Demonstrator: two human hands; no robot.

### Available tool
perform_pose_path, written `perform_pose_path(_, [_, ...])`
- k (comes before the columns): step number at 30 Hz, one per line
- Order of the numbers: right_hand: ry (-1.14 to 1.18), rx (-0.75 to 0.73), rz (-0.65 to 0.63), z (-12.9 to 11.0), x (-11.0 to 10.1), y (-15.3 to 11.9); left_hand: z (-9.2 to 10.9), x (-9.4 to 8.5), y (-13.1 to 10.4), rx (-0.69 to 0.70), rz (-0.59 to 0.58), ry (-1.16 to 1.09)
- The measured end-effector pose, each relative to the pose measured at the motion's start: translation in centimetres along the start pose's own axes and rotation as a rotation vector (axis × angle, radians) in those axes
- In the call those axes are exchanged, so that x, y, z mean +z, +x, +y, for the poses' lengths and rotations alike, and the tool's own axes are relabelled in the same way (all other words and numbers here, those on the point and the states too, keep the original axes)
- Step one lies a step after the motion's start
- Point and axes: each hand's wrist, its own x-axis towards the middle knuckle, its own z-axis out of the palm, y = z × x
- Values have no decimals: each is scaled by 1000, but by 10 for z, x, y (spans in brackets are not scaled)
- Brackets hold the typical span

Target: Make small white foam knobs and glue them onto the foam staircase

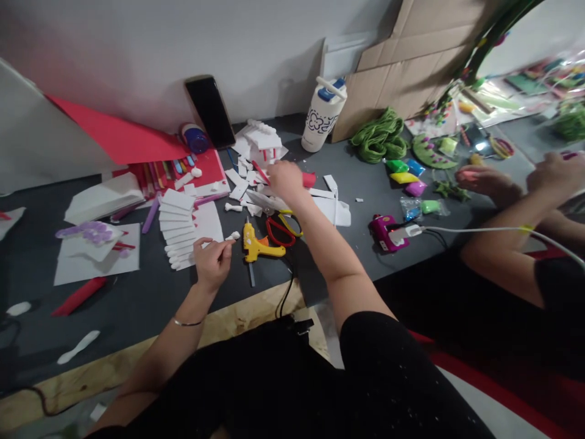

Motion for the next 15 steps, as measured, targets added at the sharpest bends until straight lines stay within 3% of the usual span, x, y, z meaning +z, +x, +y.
perform_pose_path(3, [-109,95,-1,37,-1,-9,-1,2,0,-43,-35,-16])
perform_pose_path(7, [-87,89,25,64,0,-24,-3,4,0,-108,-78,-39])
perform_pose_path(13, [8,70,-290,92,-3,-77,-5,5,-1,-109,-67,-38])
perform_pose_path(15, [-14,42,-320,95,-1,-92,-5,6,0,-91,-63,-42])
